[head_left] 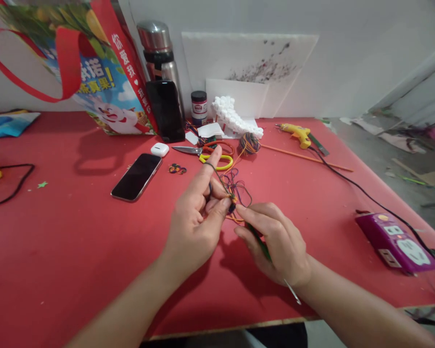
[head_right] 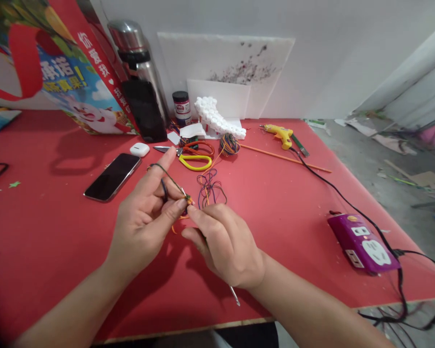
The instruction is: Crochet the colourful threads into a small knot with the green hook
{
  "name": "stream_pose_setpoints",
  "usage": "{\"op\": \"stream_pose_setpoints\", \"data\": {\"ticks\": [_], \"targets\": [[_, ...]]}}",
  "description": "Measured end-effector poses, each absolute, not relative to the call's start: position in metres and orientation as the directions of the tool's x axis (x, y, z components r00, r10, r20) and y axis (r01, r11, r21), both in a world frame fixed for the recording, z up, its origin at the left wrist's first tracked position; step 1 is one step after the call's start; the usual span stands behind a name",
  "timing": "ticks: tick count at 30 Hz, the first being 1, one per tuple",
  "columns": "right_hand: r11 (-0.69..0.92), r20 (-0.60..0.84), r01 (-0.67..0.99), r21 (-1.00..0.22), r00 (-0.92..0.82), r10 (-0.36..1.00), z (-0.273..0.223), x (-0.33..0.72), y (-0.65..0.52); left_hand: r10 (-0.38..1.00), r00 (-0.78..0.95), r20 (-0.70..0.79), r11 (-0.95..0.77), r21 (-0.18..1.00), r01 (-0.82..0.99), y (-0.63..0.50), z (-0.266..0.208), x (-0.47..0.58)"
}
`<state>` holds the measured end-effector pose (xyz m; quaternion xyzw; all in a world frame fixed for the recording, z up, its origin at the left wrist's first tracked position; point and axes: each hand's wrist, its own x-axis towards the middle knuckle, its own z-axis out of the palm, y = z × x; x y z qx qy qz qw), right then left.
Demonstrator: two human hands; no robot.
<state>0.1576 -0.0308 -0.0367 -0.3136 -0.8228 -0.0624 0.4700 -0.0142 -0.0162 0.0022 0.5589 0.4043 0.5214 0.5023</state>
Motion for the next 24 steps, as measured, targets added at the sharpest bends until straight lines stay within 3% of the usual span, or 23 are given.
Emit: {"op": "stream_pose_setpoints", "data": {"ticks": [14,20,24], "targets": [[0.756,0.678,0.385,-0.529,-0.344,0.649,-0.011,0.172,-0.028,0.906,0.182,0.382,-0.413,0.893,0.180,-0.011,-0.003,-0.023],[0.578,0.498,0.329,-0.746,-0.300,0.814,0.003,0.182,-0.023,0.793,0.347,0.501,-0.604,0.724,0.333,-0.005,-0.005,-0.031],[0.393,0.328,0.243,-0.887,-0.268,0.906,0.006,0.190,-0.018,0.751,0.435,0.496,-0.644,0.695,0.320,-0.002,-0.005,-0.032]]}}
